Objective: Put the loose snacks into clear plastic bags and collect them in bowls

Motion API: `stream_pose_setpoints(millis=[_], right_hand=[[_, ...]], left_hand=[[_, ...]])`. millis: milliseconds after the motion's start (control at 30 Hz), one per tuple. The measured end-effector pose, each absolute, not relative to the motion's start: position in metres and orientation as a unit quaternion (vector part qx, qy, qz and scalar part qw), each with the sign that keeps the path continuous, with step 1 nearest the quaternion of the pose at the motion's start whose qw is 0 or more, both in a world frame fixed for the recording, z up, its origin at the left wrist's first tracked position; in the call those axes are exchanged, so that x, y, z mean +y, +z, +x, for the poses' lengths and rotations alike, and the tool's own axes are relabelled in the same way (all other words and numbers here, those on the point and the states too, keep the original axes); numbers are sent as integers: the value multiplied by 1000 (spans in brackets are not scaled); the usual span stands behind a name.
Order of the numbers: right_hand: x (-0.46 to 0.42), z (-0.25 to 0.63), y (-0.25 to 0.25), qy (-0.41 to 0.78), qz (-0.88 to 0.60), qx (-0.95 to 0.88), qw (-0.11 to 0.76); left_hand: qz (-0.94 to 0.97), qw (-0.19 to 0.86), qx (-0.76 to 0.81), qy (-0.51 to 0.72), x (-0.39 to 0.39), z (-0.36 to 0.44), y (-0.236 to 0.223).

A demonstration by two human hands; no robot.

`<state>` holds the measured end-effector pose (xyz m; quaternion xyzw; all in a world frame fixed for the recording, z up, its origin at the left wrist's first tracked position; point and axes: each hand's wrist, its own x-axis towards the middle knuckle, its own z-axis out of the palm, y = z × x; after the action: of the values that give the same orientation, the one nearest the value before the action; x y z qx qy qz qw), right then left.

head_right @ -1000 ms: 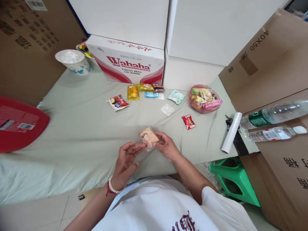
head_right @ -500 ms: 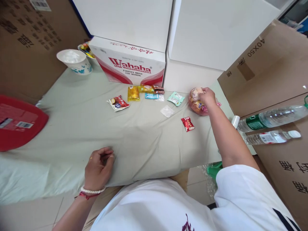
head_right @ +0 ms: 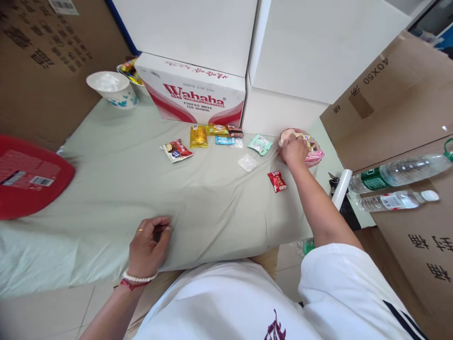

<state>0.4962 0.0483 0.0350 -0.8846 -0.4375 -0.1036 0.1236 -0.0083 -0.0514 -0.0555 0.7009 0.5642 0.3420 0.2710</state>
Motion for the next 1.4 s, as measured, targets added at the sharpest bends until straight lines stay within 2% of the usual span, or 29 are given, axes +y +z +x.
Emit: stream_pose_setpoints(millis=[100, 167, 267, 367, 667, 833, 1000, 1100, 1200, 1300, 1400], right_hand=[[29, 486, 36, -194, -850, -474, 119], [19, 481, 35, -220, -810, -538, 82], [10, 481, 28, -192, -764, -616, 5], [-2, 496, 18, -170, -772, -612, -10], [-63, 599, 4, -185, -819, -542, 32], [-39, 662, 1, -127, -840, -523, 73], [2, 696, 6, -82, -833, -543, 69], [18, 691, 14, -64, -834, -545, 56], [27, 667, 20, -108, -841, -527, 61], [31, 628, 19, -163, -850, -486, 120], [35, 584, 11, -102, -834, -500, 209]], left_hand=[[707, 262, 559, 344, -53, -8, -56], [712, 252, 558, 343, -53, -8, -56], [720, 239, 558, 336, -53, -7, -56], [729, 232, 556, 325, -52, -8, -56], [733, 214, 566, 310, -53, -8, -56], [741, 191, 568, 304, -53, -7, -55], [748, 171, 570, 295, -53, -6, -56], [749, 166, 570, 293, -53, -6, -56], [745, 179, 568, 300, -53, -7, -56], [744, 193, 558, 313, -54, -8, -56], [747, 194, 548, 324, -54, -8, -55]])
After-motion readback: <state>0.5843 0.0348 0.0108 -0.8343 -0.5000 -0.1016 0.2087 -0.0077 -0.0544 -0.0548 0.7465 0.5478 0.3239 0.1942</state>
